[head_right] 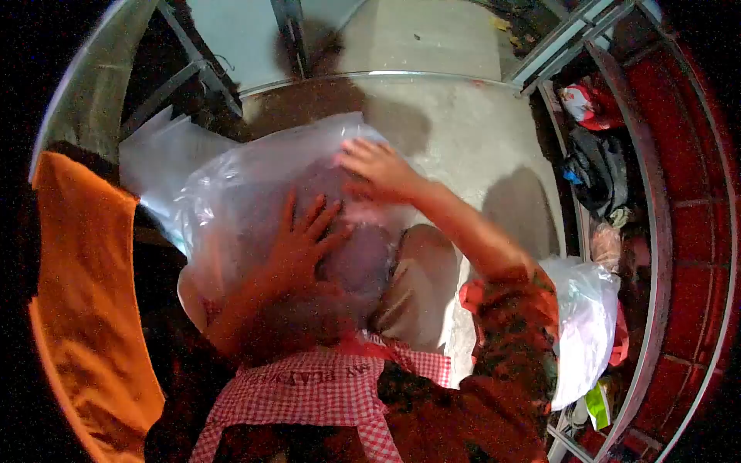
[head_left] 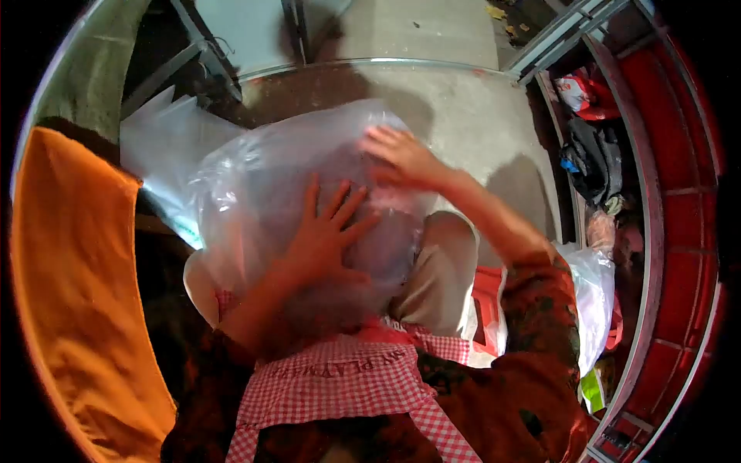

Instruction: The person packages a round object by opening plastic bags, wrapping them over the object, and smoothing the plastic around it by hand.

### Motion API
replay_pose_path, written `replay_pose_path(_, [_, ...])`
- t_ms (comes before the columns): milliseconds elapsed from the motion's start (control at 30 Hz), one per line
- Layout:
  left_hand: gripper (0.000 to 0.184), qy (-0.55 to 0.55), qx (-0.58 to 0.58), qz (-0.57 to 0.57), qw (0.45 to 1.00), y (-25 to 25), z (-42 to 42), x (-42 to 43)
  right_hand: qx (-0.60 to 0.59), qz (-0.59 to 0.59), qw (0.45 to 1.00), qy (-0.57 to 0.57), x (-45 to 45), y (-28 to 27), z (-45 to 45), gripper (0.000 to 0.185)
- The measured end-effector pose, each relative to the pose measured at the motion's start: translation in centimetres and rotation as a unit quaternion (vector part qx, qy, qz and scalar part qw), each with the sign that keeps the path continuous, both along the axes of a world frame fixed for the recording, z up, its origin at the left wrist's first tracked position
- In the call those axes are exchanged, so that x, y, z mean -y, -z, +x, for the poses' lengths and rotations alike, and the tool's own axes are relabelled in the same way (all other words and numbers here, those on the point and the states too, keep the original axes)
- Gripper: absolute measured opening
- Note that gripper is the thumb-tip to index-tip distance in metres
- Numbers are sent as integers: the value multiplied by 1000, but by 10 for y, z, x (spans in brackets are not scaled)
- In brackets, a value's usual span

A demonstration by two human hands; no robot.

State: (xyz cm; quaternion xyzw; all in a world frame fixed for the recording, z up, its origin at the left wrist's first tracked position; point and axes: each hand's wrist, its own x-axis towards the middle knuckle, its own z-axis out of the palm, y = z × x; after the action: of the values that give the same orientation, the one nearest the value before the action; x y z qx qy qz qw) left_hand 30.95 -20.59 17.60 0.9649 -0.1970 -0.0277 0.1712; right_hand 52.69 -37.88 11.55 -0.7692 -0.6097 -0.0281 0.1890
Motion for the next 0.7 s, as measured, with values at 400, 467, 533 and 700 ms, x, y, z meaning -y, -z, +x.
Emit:
replay_pose_path(400, [99, -21, -159, -73, 984, -3, 16, -7, -631, -299, 694, 175, -59, 319, 149, 50])
replay_pose_path(467, [103, -25, -162, -85, 983, 1, 12, -5, -634, -281, 692, 200, -48, 352, 177, 48])
replay_pose_path(533, [100, -27, -170, -91, 981, -3, 12, -3, -606, -182, 733, 249, -31, 307, 197, 43])
replay_pose_path(700, [98, -28, -132, -98, 986, 2, 8, -4, -583, -11, 809, 74, -48, 18, 132, 38])
